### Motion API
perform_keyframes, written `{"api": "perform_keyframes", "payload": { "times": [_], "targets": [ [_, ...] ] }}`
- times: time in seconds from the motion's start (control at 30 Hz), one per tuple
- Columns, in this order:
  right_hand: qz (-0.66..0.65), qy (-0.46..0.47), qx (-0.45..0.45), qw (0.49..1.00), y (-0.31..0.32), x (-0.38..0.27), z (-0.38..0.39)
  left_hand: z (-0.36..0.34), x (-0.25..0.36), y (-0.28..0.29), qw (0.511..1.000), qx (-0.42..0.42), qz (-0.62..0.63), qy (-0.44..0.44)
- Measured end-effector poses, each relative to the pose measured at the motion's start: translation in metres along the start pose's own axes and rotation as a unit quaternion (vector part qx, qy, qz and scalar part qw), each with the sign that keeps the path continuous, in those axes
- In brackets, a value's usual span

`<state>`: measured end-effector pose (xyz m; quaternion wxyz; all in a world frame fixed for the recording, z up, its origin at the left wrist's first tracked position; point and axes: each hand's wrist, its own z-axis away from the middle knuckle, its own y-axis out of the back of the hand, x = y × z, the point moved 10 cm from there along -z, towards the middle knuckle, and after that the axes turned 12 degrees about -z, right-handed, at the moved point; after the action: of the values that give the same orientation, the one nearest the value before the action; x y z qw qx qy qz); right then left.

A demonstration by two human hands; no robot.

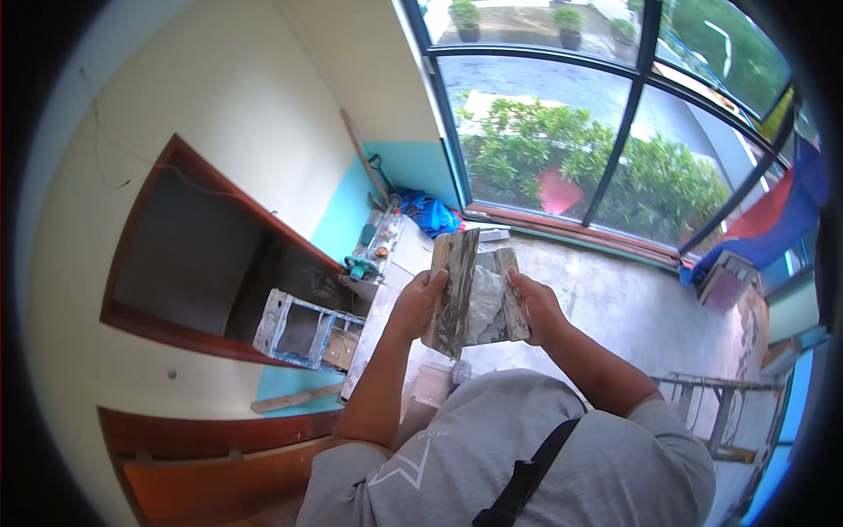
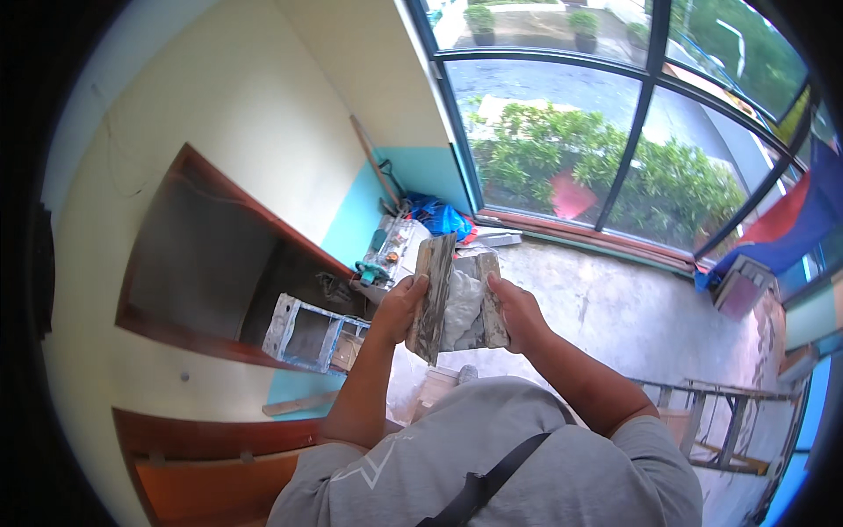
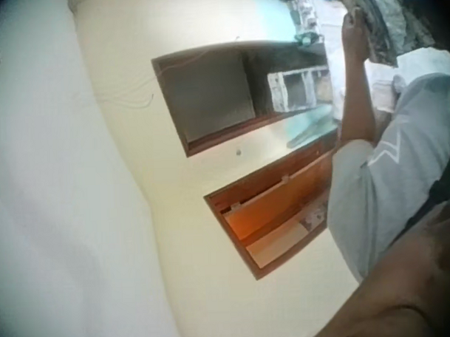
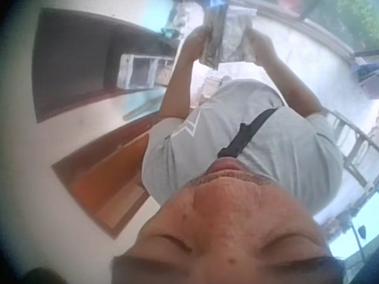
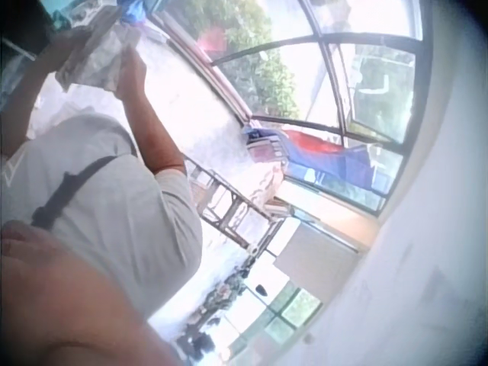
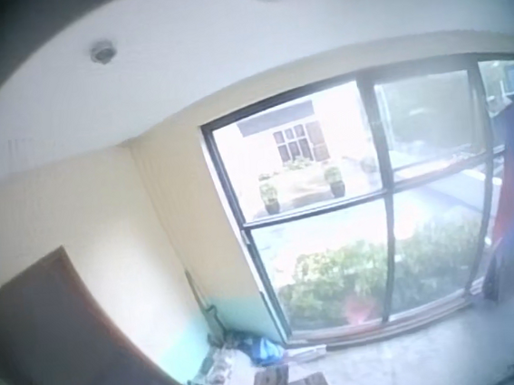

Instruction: The person applies white plaster to a ceiling section using two metal spatulas, periodically scooping more plaster from a board on the floor.

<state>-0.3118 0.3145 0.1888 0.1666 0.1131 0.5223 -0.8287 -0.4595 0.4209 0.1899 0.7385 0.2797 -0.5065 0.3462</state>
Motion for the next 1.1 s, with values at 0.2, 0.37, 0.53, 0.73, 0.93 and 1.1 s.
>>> {"api": "perform_keyframes", "payload": {
  "times": [0.2,0.37,0.53,0.73,0.93,1.1],
  "targets": [
    [-0.026,0.08,0.016,0.996,0.019,-0.004,0.003,-0.025,-0.022,-0.002,0.996,-0.07,-0.057,-0.015],
    [-0.05,0.128,0.035,0.99,0.046,0.0,-0.006,-0.05,-0.056,0.018,0.987,-0.093,-0.132,-0.009],
    [-0.084,0.219,0.037,0.971,0.057,-0.009,-0.006,-0.076,-0.125,0.084,0.94,0.054,-0.333,-0.052],
    [-0.062,0.302,0.121,0.943,0.119,-0.01,-0.011,-0.084,-0.147,0.076,0.995,0.047,0.023,-0.081],
    [-0.087,0.363,0.136,0.917,0.139,-0.005,-0.008,-0.05,-0.094,0.041,0.953,0.03,-0.212,-0.214],
    [-0.061,0.424,0.184,0.885,0.154,-0.01,0.006,0.035,-0.046,-0.003,0.742,0.025,-0.343,-0.575]
  ]
}}
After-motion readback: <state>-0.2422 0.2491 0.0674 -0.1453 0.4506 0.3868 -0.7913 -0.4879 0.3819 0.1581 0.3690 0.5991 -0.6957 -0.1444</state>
